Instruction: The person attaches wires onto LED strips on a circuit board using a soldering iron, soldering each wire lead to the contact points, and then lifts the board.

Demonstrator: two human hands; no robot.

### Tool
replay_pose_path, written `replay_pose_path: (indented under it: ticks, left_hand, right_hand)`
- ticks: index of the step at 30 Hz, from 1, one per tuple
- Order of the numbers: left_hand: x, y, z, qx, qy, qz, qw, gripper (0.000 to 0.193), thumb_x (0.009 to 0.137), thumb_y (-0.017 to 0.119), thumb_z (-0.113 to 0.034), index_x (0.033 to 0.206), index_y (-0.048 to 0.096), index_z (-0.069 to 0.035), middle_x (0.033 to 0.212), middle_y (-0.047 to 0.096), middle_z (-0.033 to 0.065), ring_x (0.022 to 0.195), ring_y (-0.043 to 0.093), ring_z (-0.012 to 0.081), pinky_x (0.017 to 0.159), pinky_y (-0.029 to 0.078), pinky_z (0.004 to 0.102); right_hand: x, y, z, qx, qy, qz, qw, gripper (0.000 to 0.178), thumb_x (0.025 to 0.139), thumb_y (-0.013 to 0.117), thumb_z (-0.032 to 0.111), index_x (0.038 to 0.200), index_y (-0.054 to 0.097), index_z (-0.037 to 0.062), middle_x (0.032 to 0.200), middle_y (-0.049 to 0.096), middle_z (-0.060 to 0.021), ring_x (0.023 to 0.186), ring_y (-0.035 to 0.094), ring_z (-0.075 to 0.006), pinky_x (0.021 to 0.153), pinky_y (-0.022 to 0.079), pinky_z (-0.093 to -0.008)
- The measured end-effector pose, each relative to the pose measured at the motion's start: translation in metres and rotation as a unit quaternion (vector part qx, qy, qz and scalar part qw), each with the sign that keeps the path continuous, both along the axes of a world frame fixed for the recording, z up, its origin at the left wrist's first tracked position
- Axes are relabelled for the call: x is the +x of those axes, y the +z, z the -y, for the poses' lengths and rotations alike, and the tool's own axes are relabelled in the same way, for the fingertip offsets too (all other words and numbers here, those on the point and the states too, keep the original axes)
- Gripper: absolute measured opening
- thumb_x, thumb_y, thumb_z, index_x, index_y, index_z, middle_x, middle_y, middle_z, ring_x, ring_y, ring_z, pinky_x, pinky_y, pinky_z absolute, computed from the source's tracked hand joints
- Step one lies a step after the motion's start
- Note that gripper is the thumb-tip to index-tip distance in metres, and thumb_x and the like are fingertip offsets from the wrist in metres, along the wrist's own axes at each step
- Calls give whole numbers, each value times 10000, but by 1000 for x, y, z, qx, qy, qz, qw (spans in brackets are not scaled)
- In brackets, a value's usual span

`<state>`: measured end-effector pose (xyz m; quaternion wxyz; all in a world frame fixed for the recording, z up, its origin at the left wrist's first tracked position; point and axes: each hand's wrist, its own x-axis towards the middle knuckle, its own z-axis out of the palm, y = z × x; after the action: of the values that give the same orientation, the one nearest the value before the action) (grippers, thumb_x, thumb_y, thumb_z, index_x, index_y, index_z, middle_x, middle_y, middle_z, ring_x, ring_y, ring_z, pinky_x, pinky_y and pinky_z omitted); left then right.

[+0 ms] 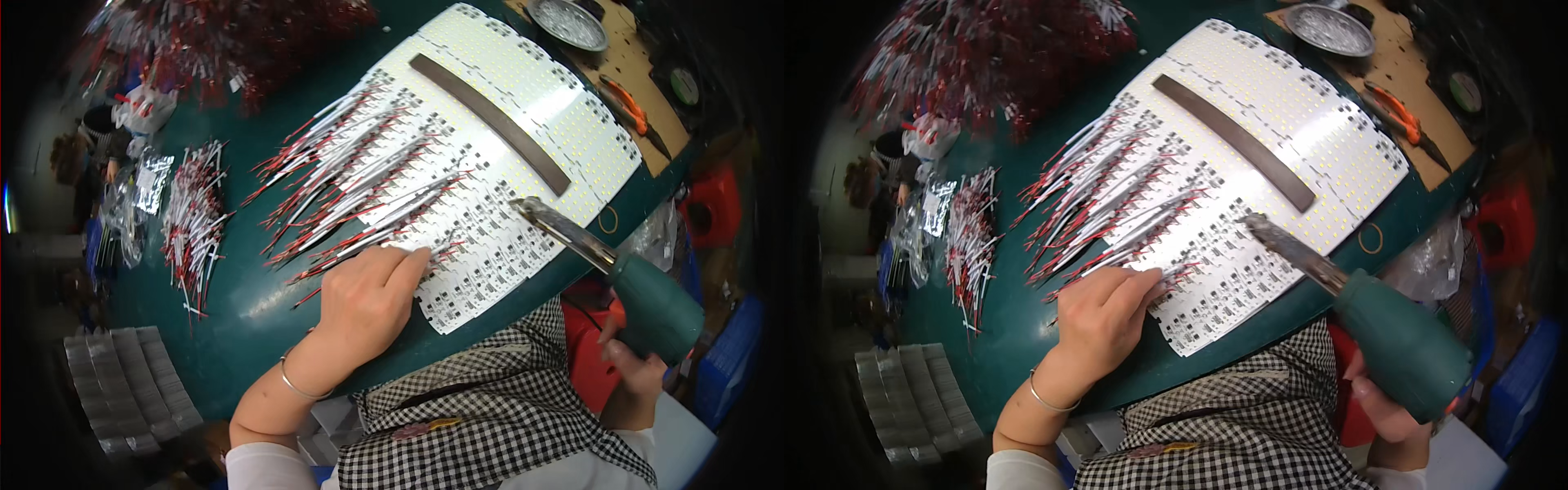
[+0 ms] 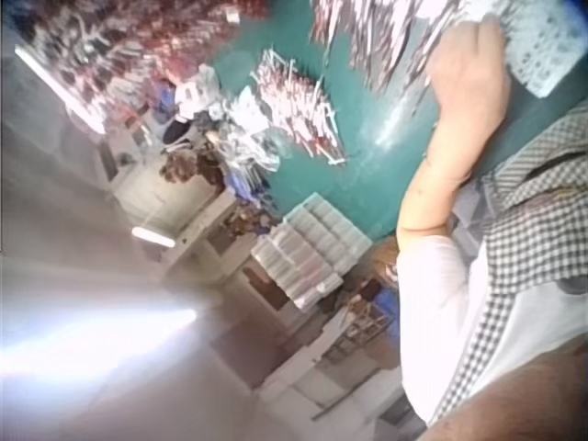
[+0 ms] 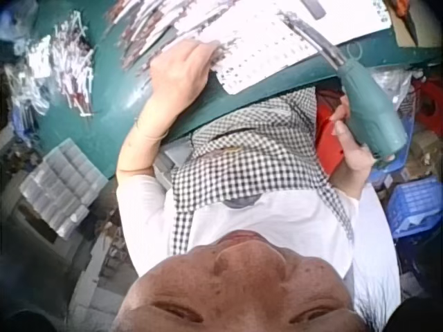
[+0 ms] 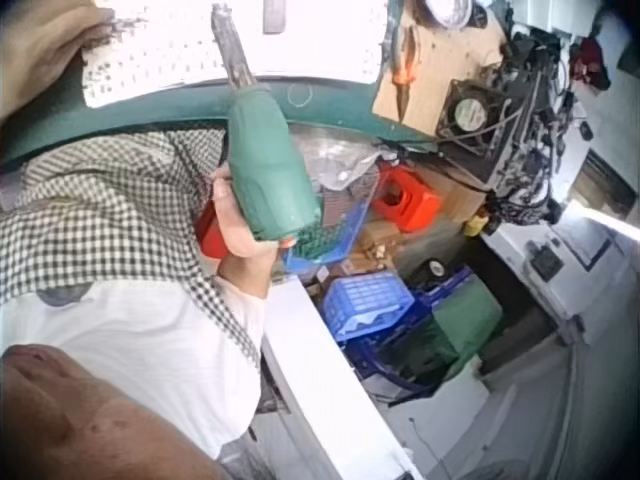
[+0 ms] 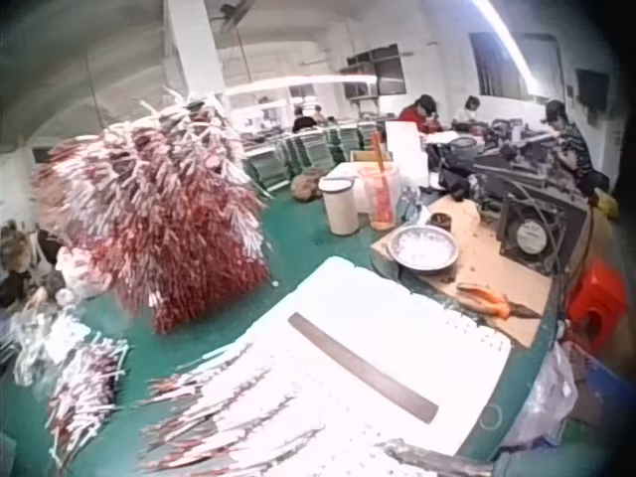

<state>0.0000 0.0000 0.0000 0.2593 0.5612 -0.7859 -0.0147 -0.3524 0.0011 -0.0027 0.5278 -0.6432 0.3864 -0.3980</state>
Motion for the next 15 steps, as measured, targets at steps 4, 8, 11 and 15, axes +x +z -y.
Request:
replay_pose_path:
  ticks: [4, 8, 11, 15]
  left_hand:
    - [7, -7, -31, -31, 23, 1, 999, 255, 670, 713, 14, 915, 675, -45, 783, 657, 70, 644, 624, 230, 536, 502, 332]
    - [41, -12, -53, -22, 70, -4, 997, 224, 689, 735, -7, 900, 683, -61, 808, 661, 60, 679, 627, 231, 556, 503, 331]
    - [72, -4, -62, -49, 152, -46, 986, 203, 694, 754, -5, 875, 678, -58, 756, 632, 72, 652, 612, 265, 558, 500, 347]
    - [157, 3, -74, -117, 370, 73, 919, 309, 704, 703, 56, 994, 655, -38, 949, 592, 146, 890, 577, 332, 809, 483, 404]
  right_hand:
    - [-35, 24, 10, -158, -42, -143, 976, 599, 797, 609, -22, 1357, 414, -106, 876, 635, -125, 597, 560, -110, 521, 444, -210]
    - [-25, 15, 32, -53, -98, -45, 993, 666, 813, 626, 107, 1380, 364, -123, 982, 620, -180, 506, 496, -70, 445, 400, -183]
    - [-11, 5, 34, -65, -71, -35, 995, 660, 813, 611, 73, 1387, 348, -119, 1115, 603, -218, 522, 510, -80, 444, 419, -187]
    - [11, -10, 32, -57, -75, 8, 996, 645, 795, 613, 27, 1372, 361, -116, 1291, 545, -235, 580, 530, -95, 439, 443, -189]
